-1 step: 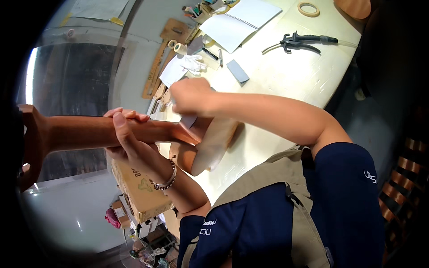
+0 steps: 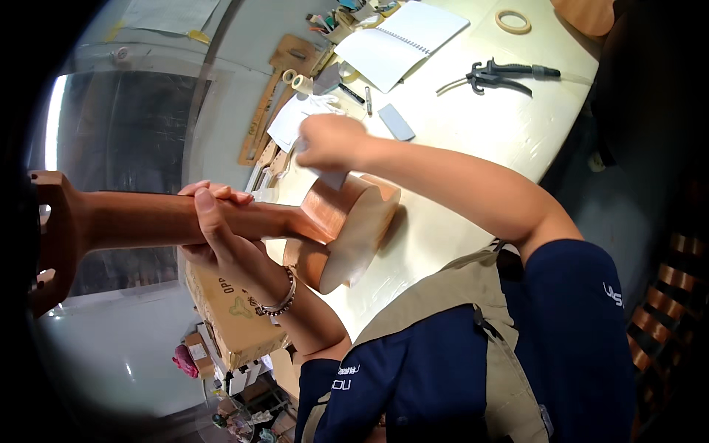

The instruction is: The person sands the body and neck of a ukulele using a sanding block, wipes the surface by hand, hangs the instrument on a rack with others, and begins sanding a different one.

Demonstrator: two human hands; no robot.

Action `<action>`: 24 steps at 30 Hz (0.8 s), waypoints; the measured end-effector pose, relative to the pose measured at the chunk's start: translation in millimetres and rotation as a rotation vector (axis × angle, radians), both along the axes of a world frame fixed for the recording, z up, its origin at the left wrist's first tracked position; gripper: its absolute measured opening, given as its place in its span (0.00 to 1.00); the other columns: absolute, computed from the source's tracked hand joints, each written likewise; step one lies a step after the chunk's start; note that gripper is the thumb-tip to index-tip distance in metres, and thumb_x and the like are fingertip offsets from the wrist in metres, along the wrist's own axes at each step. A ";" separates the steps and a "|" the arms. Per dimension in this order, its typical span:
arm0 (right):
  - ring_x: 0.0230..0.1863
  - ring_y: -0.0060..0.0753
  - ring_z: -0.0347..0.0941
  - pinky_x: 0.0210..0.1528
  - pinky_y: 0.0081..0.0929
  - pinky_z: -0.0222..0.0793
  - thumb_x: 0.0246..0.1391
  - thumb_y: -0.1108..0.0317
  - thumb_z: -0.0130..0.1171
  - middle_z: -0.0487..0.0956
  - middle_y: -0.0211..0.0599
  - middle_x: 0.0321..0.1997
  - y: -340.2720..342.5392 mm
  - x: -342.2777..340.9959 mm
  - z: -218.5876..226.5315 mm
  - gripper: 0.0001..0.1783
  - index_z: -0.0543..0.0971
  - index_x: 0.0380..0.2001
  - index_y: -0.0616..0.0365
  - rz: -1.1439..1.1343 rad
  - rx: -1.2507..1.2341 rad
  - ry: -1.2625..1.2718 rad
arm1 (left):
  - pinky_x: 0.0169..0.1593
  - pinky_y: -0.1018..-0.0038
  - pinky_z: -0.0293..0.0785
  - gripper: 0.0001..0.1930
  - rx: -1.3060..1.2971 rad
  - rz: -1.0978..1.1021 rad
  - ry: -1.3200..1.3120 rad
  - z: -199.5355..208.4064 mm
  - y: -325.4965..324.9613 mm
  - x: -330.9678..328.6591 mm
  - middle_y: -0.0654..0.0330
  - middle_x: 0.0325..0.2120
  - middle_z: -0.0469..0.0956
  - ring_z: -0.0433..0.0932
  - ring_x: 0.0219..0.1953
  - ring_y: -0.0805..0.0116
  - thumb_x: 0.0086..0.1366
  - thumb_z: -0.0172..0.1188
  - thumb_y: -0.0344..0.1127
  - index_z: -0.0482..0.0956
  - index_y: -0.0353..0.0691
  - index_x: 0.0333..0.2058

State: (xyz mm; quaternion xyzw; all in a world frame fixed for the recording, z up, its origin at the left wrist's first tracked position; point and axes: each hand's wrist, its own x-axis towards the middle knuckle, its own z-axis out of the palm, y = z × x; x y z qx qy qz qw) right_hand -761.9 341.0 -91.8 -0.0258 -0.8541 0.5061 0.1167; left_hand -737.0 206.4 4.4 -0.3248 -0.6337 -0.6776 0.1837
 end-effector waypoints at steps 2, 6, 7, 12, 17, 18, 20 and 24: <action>0.24 0.33 0.73 0.27 0.29 0.68 0.42 0.57 0.62 0.75 0.42 0.21 23.8 10.0 -6.3 0.18 0.75 0.24 0.64 0.052 -0.280 -0.059 | 0.28 0.77 0.74 0.11 -0.009 -0.033 -0.003 -0.3 0.4 -0.7 0.55 0.26 0.75 0.74 0.21 0.72 0.54 0.62 0.30 0.73 0.29 0.31; 0.24 0.30 0.71 0.27 0.29 0.65 0.43 0.58 0.63 0.73 0.40 0.19 11.1 43.7 -5.5 0.17 0.74 0.23 0.63 0.115 -0.336 -0.113 | 0.29 0.77 0.74 0.10 -0.030 -0.066 -0.013 -1.0 10.1 2.7 0.55 0.27 0.75 0.74 0.21 0.72 0.53 0.63 0.28 0.73 0.29 0.31; 0.25 0.32 0.72 0.28 0.30 0.65 0.44 0.57 0.63 0.73 0.41 0.19 2.4 52.8 0.8 0.17 0.74 0.23 0.62 0.093 -0.202 -0.103 | 0.30 0.77 0.74 0.10 -0.033 -0.069 -0.008 -1.2 11.2 3.2 0.54 0.27 0.75 0.74 0.21 0.72 0.53 0.63 0.28 0.73 0.29 0.31; 0.32 0.47 0.74 0.34 0.37 0.68 0.44 0.57 0.56 0.77 0.45 0.26 -16.7 61.1 7.9 0.15 0.76 0.27 0.59 -0.003 -0.044 -0.061 | 0.30 0.78 0.73 0.09 -0.037 -0.046 -0.022 -2.3 16.7 5.6 0.54 0.28 0.76 0.74 0.22 0.72 0.54 0.62 0.28 0.74 0.29 0.31; 0.28 0.42 0.75 0.30 0.35 0.67 0.47 0.53 0.57 0.77 0.41 0.25 -1.9 12.1 -20.3 0.18 0.74 0.28 0.59 -0.188 0.018 0.083 | 0.29 0.80 0.72 0.08 -0.045 -0.166 0.008 -2.0 18.9 5.9 0.54 0.28 0.77 0.75 0.23 0.73 0.55 0.62 0.27 0.74 0.29 0.31; 0.24 0.36 0.73 0.26 0.32 0.65 0.46 0.53 0.59 0.76 0.38 0.23 15.2 -2.6 -30.9 0.18 0.74 0.28 0.59 -0.116 -0.340 0.049 | 0.29 0.80 0.72 0.07 -0.063 -0.173 0.025 -1.4 17.8 2.3 0.54 0.28 0.77 0.75 0.22 0.73 0.55 0.62 0.27 0.74 0.29 0.30; 0.18 0.26 0.66 0.18 0.26 0.56 0.45 0.54 0.62 0.72 0.33 0.19 56.4 -17.3 -48.5 0.18 0.74 0.27 0.59 -0.085 -0.744 -0.083 | 0.29 0.80 0.71 0.06 -0.052 -0.214 0.036 0.1 15.1 -0.2 0.54 0.27 0.77 0.75 0.22 0.74 0.55 0.62 0.26 0.75 0.30 0.29; 0.13 0.17 0.54 0.13 0.19 0.41 0.44 0.58 0.64 0.62 0.24 0.14 66.8 -27.3 -80.5 0.15 0.75 0.24 0.58 -0.185 -0.848 -0.354 | 0.29 0.80 0.72 0.07 -0.110 -0.195 0.019 0.6 6.6 -6.8 0.56 0.25 0.78 0.76 0.23 0.75 0.53 0.64 0.25 0.75 0.31 0.28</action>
